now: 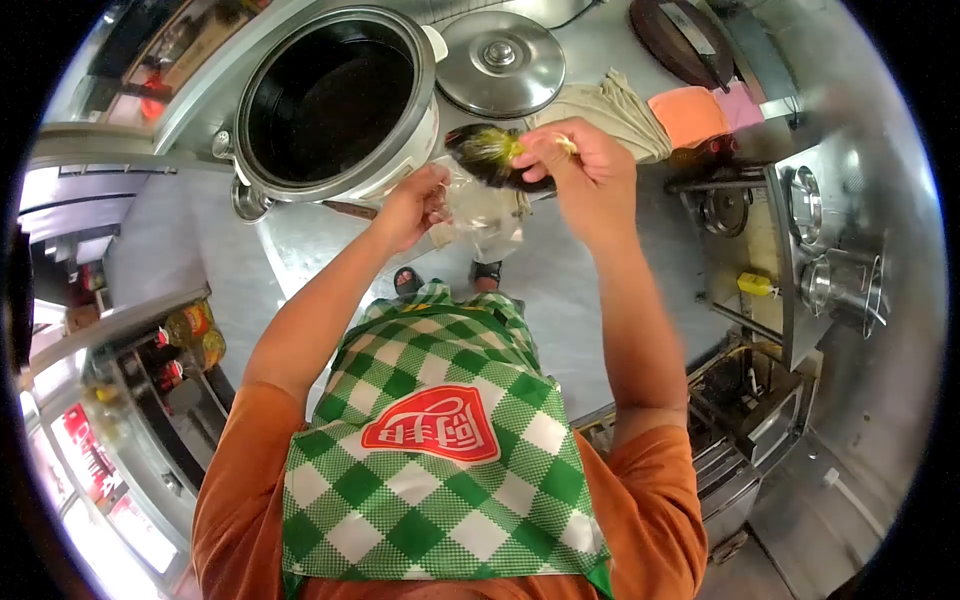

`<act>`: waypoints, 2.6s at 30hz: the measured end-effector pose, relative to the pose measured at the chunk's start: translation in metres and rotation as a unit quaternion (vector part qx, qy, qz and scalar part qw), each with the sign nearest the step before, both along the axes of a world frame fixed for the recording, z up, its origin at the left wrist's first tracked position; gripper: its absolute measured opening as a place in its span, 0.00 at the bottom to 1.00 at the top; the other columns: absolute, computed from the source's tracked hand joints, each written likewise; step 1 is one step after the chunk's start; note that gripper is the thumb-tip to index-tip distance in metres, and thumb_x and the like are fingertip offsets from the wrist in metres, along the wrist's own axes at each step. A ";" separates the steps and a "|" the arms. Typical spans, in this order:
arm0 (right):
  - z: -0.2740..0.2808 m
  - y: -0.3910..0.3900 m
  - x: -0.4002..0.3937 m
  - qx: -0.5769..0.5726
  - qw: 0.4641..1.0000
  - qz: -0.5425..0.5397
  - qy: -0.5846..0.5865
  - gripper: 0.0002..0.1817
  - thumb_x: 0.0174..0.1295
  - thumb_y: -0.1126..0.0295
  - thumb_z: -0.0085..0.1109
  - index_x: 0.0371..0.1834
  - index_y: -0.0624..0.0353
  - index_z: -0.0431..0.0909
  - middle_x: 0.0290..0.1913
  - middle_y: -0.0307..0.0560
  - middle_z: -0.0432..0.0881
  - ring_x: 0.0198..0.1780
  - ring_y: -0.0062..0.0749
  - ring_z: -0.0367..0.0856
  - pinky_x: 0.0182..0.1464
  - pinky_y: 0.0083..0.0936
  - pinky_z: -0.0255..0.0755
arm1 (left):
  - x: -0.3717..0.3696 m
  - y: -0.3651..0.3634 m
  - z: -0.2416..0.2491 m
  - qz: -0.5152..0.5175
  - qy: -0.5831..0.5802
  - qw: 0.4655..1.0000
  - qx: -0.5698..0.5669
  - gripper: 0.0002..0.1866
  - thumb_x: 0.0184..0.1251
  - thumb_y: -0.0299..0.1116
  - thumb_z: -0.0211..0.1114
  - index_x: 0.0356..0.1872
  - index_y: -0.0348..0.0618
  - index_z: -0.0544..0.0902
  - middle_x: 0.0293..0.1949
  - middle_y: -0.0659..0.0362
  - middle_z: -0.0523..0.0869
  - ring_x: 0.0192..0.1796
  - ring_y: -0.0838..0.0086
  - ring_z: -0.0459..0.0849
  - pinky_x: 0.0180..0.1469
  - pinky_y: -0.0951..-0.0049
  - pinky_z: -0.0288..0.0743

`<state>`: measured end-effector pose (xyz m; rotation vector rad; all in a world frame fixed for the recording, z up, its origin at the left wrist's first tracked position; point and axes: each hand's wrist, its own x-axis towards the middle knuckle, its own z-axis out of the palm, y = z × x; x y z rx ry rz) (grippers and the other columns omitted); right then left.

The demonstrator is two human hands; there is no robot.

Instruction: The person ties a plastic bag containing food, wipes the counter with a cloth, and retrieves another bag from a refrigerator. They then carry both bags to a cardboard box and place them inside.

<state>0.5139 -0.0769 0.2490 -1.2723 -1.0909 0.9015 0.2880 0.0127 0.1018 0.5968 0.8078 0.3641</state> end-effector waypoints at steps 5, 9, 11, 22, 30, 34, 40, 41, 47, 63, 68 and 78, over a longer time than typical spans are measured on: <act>-0.056 -0.009 -0.033 0.039 0.991 0.054 0.112 0.08 0.73 0.72 0.60 0.44 0.69 0.82 0.40 0.50 0.87 0.41 0.32 0.89 0.48 0.27 0.84 | -0.006 0.007 -0.032 0.033 -0.093 0.993 -0.058 0.16 0.79 0.42 0.50 0.54 0.46 0.80 0.35 0.63 0.80 0.36 0.73 0.79 0.47 0.68 0.80; -0.106 -0.012 -0.060 -0.005 0.993 0.050 0.108 0.07 0.73 0.73 0.60 0.44 0.68 0.82 0.40 0.49 0.88 0.43 0.31 0.89 0.50 0.26 0.82 | -0.013 0.004 -0.054 0.027 -0.139 0.984 -0.106 0.29 0.80 0.53 0.41 0.64 0.41 0.77 0.62 0.52 0.83 0.64 0.61 0.82 0.66 0.57 0.75; -0.124 -0.013 -0.064 -0.030 0.996 0.054 0.063 0.07 0.73 0.73 0.60 0.44 0.67 0.82 0.40 0.48 0.89 0.43 0.29 0.88 0.51 0.26 0.81 | -0.020 0.002 -0.055 0.026 -0.175 0.971 -0.162 0.30 0.80 0.53 0.40 0.63 0.41 0.77 0.61 0.52 0.84 0.63 0.60 0.82 0.67 0.56 0.75; -0.168 -0.021 -0.040 -0.134 0.982 0.057 -0.124 0.04 0.68 0.76 0.61 0.39 0.63 0.84 0.35 0.44 0.90 0.39 0.25 0.87 0.46 0.23 0.79 | -0.033 -0.005 -0.082 0.008 0.049 0.996 0.075 0.15 0.80 0.43 0.53 0.49 0.45 0.82 0.26 0.69 0.73 0.27 0.81 0.68 0.33 0.76 0.67; -0.166 -0.002 -0.047 -0.212 0.944 -0.006 -0.253 0.06 0.68 0.71 0.61 0.40 0.62 0.83 0.35 0.50 0.88 0.34 0.33 0.86 0.40 0.27 0.77 | 0.002 -0.030 -0.008 -0.100 0.160 0.945 0.266 0.11 0.81 0.38 0.55 0.48 0.42 0.82 0.28 0.67 0.76 0.30 0.84 0.71 0.34 0.78 0.68; -0.184 -0.001 -0.057 -0.123 0.965 0.026 -0.229 0.06 0.64 0.69 0.63 0.39 0.60 0.83 0.31 0.59 0.83 0.34 0.54 0.84 0.38 0.40 0.76 | 0.010 -0.021 -0.003 -0.038 0.039 0.978 0.199 0.11 0.82 0.38 0.54 0.48 0.44 0.81 0.30 0.68 0.76 0.33 0.83 0.71 0.39 0.79 0.68; -0.183 0.006 -0.039 -0.119 0.892 0.172 -0.402 0.13 0.61 0.59 0.65 0.43 0.54 0.84 0.38 0.57 0.86 0.42 0.52 0.86 0.46 0.41 0.79 | -0.001 -0.008 0.005 0.005 0.002 0.969 0.249 0.11 0.82 0.40 0.56 0.46 0.44 0.80 0.29 0.68 0.74 0.32 0.83 0.70 0.40 0.79 0.67; -0.183 0.008 -0.033 -0.192 0.846 0.195 -0.457 0.15 0.61 0.57 0.65 0.46 0.53 0.84 0.40 0.56 0.86 0.44 0.53 0.86 0.48 0.41 0.79 | -0.005 -0.006 0.007 0.009 0.003 0.969 0.249 0.11 0.82 0.40 0.56 0.46 0.44 0.80 0.29 0.68 0.74 0.32 0.83 0.70 0.40 0.79 0.67; -0.179 0.018 -0.006 -0.188 0.820 0.240 -0.485 0.18 0.63 0.58 0.62 0.56 0.45 0.81 0.47 0.57 0.85 0.49 0.54 0.84 0.50 0.44 0.77 | -0.027 0.000 0.000 0.005 0.024 0.979 0.204 0.10 0.83 0.40 0.55 0.46 0.46 0.79 0.28 0.68 0.74 0.33 0.82 0.72 0.41 0.78 0.70; -0.131 0.016 -0.005 -0.144 0.753 0.269 -0.583 0.24 0.65 0.57 0.64 0.59 0.57 0.74 0.50 0.50 0.83 0.48 0.50 0.86 0.47 0.45 0.79 | -0.036 -0.002 0.025 0.061 0.033 0.997 0.045 0.08 0.81 0.40 0.57 0.48 0.50 0.77 0.25 0.69 0.69 0.32 0.79 0.75 0.48 0.62 0.80; -0.095 0.014 0.027 -0.083 0.685 0.357 -0.630 0.17 0.62 0.59 0.68 0.47 0.58 0.80 0.51 0.47 0.80 0.48 0.47 0.84 0.51 0.42 0.78 | -0.037 -0.009 0.030 0.097 0.034 0.995 0.006 0.07 0.81 0.37 0.55 0.50 0.49 0.76 0.26 0.68 0.69 0.32 0.78 0.74 0.49 0.60 0.81; -0.067 0.033 0.038 -0.153 0.807 0.386 -0.420 0.05 0.52 0.76 0.59 0.33 0.58 0.78 0.31 0.51 0.80 0.38 0.52 0.82 0.42 0.44 0.74 | -0.025 -0.018 0.055 0.063 0.102 0.986 0.117 0.10 0.81 0.40 0.57 0.49 0.46 0.79 0.27 0.68 0.72 0.31 0.82 0.74 0.43 0.67 0.84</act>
